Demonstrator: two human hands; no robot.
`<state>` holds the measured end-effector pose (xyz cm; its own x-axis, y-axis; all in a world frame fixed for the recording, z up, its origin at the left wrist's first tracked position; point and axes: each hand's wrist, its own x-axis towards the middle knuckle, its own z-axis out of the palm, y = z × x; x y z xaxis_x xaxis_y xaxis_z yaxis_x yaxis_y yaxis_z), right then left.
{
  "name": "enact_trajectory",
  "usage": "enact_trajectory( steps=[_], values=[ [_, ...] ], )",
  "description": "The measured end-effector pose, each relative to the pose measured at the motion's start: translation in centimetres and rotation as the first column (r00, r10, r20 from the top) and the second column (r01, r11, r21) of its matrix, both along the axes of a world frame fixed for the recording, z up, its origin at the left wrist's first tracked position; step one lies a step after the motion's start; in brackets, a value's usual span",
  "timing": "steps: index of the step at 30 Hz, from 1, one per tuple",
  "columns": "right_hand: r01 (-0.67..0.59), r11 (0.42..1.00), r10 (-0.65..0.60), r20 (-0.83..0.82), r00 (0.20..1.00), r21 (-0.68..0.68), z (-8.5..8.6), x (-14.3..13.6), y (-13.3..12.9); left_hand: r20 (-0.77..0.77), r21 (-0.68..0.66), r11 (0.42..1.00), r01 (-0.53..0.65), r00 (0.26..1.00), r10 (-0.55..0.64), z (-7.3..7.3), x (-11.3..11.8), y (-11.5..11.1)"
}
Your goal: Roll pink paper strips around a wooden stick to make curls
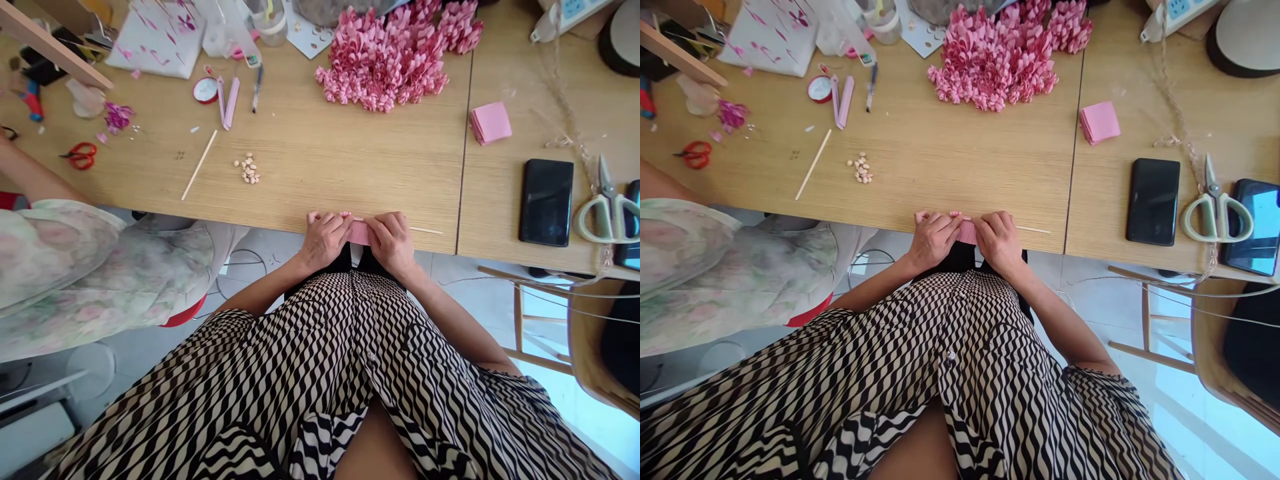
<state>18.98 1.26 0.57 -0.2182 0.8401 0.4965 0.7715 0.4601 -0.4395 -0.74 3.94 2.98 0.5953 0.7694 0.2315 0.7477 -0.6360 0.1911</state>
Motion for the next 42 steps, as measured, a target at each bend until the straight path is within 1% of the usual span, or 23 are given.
enact_trajectory(
  steps=[5,9,15,20,23,27,31,36,39,42],
  values=[
    [0.003,1.000,-0.003,-0.002,1.000,-0.019,0.03,-0.03,-0.03,0.000,-0.029,1.000,0.005,1.000,-0.005,-0.04,-0.03,-0.01],
    [0.006,1.000,-0.006,0.006,1.000,-0.024,0.09,-0.07,-0.09,0.001,-0.028,1.000,0.000,1.000,0.000,-0.07,-0.10,-0.13],
    [0.013,1.000,-0.013,0.032,0.999,0.004,0.09,-0.11,-0.09,0.002,-0.016,1.000,-0.003,1.000,0.003,0.04,-0.02,-0.17],
    [0.012,0.999,-0.012,0.009,1.000,-0.041,0.12,-0.07,-0.07,0.007,-0.019,1.000,0.014,1.000,-0.013,-0.03,-0.08,-0.21],
    [0.014,1.000,-0.014,0.022,1.000,-0.015,0.16,-0.08,-0.09,0.009,-0.008,1.000,0.010,1.000,-0.010,-0.08,-0.17,-0.25],
    [0.018,0.999,-0.019,0.039,0.999,0.030,0.22,-0.11,-0.11,-0.004,0.017,0.999,0.033,0.999,-0.033,-0.08,-0.23,-0.22],
    [0.018,1.000,-0.019,0.039,0.999,0.014,0.25,-0.15,-0.12,0.002,0.020,1.000,0.016,1.000,-0.016,-0.04,-0.16,-0.06],
    [0.015,1.000,-0.015,0.029,0.999,-0.011,0.18,-0.13,-0.12,0.018,-0.023,1.000,0.015,1.000,-0.014,0.03,-0.04,-0.01],
    [0.019,1.000,-0.019,0.041,0.999,-0.003,0.14,-0.13,-0.15,0.023,-0.019,1.000,0.004,1.000,-0.004,-0.03,-0.03,0.01],
    [0.019,1.000,-0.018,0.044,0.999,-0.015,0.17,-0.13,-0.19,0.021,-0.013,1.000,0.019,1.000,-0.018,-0.14,-0.08,0.05]
  ],
)
